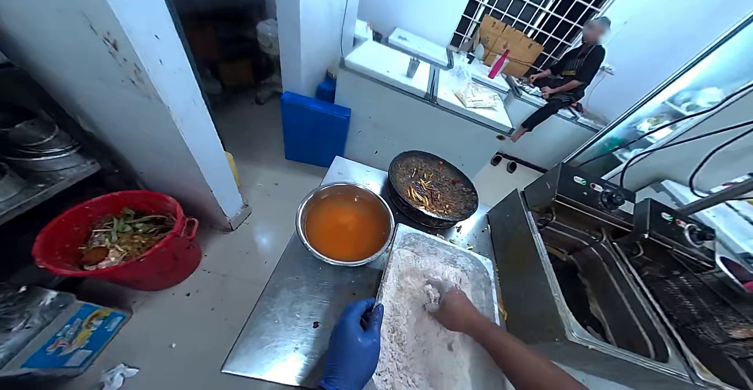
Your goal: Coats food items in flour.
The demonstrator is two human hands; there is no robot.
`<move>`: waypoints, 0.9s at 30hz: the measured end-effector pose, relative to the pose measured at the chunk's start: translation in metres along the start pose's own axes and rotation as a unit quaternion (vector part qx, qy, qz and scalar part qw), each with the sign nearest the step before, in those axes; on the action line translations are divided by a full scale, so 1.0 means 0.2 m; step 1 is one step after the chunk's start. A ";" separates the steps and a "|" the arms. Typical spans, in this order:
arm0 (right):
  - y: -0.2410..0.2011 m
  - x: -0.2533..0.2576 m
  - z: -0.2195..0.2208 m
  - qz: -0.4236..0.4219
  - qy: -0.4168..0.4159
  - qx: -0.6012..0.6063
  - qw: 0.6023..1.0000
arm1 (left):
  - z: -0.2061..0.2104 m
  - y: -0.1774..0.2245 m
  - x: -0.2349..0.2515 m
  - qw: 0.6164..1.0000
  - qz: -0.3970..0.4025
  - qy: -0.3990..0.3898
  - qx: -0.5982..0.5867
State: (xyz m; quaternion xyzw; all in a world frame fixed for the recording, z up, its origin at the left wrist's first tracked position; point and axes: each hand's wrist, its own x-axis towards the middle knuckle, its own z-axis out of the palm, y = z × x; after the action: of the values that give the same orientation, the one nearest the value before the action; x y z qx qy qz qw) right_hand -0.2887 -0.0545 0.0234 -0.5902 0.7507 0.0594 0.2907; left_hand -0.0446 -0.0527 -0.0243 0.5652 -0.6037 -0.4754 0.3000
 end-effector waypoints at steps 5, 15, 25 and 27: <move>-0.04 -0.03 -0.13 -0.018 -0.031 0.156 0.987 | -0.01 0.00 0.02 1.000 -0.003 0.004 -0.004; -0.12 0.03 -0.04 -0.022 0.042 0.206 0.977 | -0.01 0.01 0.02 1.000 0.021 0.003 -0.008; 0.01 -0.07 0.24 -0.053 0.104 0.118 0.986 | 0.00 0.00 0.01 1.000 0.023 0.002 -0.013; -0.05 -0.15 0.10 -0.016 0.072 0.198 0.978 | -0.01 0.00 -0.01 1.000 0.010 0.000 -0.015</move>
State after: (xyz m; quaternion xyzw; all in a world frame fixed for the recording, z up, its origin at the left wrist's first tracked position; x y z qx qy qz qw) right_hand -0.2679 -0.0231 0.0250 -0.5357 0.7571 -0.1373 0.3478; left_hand -0.0428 -0.0519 -0.0230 0.5549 -0.6022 -0.4812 0.3128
